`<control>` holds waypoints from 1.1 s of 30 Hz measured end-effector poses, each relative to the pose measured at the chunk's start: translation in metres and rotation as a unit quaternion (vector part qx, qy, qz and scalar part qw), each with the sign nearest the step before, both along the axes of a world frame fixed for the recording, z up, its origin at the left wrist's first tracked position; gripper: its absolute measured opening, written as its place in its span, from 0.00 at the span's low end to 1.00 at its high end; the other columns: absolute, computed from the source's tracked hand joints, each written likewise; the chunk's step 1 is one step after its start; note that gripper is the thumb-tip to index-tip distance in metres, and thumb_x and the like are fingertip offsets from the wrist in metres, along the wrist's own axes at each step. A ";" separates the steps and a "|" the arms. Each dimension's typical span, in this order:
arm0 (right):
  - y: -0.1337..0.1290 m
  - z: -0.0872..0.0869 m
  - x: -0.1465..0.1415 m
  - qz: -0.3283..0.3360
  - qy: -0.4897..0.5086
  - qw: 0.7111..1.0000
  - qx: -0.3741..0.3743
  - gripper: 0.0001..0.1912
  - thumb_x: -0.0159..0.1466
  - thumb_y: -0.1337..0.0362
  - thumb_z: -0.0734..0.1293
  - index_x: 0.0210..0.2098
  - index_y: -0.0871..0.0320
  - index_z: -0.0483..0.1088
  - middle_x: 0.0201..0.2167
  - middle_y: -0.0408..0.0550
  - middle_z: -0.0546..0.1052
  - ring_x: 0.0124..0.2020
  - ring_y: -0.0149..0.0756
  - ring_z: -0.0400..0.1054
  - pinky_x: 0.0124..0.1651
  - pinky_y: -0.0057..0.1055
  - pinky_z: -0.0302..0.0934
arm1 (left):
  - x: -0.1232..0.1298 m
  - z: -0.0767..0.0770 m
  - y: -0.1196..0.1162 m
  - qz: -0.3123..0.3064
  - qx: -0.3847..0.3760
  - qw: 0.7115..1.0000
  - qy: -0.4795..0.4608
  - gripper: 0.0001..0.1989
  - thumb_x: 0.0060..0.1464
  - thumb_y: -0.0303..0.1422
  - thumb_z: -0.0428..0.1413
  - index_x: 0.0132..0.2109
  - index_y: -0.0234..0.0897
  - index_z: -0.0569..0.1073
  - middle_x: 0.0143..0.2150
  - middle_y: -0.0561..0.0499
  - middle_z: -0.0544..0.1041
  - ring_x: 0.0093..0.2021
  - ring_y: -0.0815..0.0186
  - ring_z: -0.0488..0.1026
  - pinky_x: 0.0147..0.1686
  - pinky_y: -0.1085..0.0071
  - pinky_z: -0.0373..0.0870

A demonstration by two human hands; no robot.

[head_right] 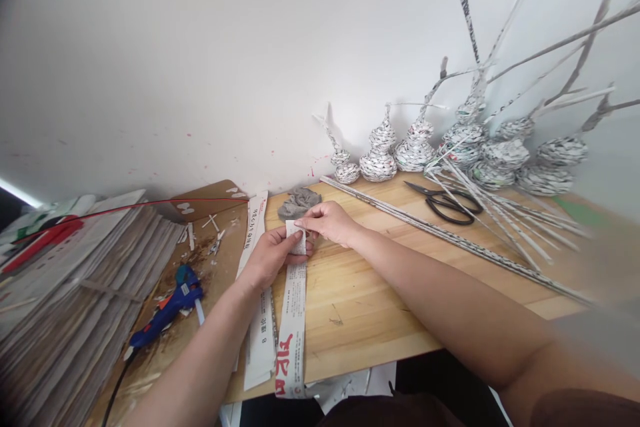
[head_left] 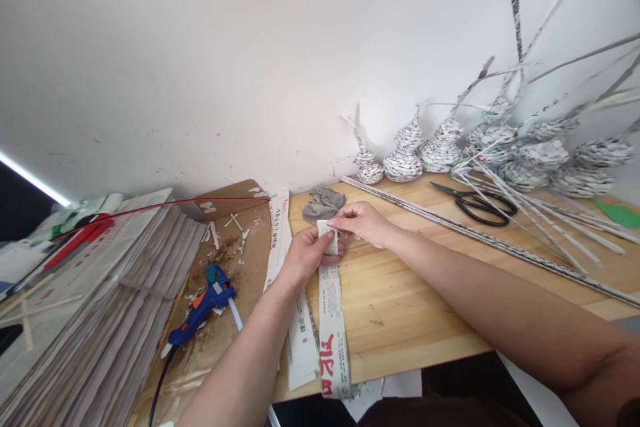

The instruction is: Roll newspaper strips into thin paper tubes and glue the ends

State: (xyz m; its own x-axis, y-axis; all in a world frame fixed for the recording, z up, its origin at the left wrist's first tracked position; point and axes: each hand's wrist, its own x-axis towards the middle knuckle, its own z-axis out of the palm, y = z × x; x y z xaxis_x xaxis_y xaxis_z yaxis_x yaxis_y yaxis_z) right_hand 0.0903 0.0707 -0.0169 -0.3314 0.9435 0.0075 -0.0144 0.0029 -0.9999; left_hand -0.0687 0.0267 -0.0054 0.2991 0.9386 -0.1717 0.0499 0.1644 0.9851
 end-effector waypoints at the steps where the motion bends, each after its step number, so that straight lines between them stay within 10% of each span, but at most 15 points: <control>1: -0.001 0.000 -0.001 -0.011 -0.006 1.000 0.015 0.18 0.47 0.52 0.73 0.22 0.62 0.70 0.15 0.40 0.68 0.16 0.24 0.57 0.17 0.23 0.48 | 0.000 0.000 0.000 -0.002 0.003 1.000 0.002 0.22 0.49 0.47 0.57 0.43 0.31 0.75 0.32 0.44 0.78 0.33 0.62 0.75 0.30 0.69 0.73; 6: -0.001 0.002 0.001 -0.022 0.000 1.000 0.019 0.20 0.50 0.50 0.72 0.22 0.61 0.68 0.16 0.39 0.67 0.17 0.24 0.58 0.18 0.23 0.49 | -0.001 -0.002 0.000 -0.006 0.001 1.000 -0.011 0.21 0.51 0.45 0.56 0.44 0.31 0.74 0.33 0.44 0.78 0.33 0.63 0.75 0.31 0.69 0.73; 14: 0.006 0.006 0.017 0.168 0.046 0.984 -0.027 0.18 0.54 0.53 0.70 0.32 0.65 0.74 0.23 0.46 0.73 0.22 0.25 0.63 0.21 0.21 0.50 | -0.004 -0.002 0.002 0.008 -0.043 0.998 -0.053 0.22 0.50 0.45 0.57 0.44 0.31 0.74 0.35 0.42 0.78 0.33 0.63 0.76 0.28 0.72 0.73; 33: 0.003 0.008 0.010 0.068 0.021 0.997 -0.031 0.17 0.49 0.55 0.73 0.29 0.65 0.76 0.17 0.43 0.71 0.16 0.21 0.57 0.17 0.21 0.46 | -0.001 -0.003 0.002 -0.003 -0.040 0.998 -0.052 0.21 0.51 0.44 0.57 0.46 0.32 0.74 0.36 0.42 0.78 0.35 0.63 0.76 0.31 0.70 0.74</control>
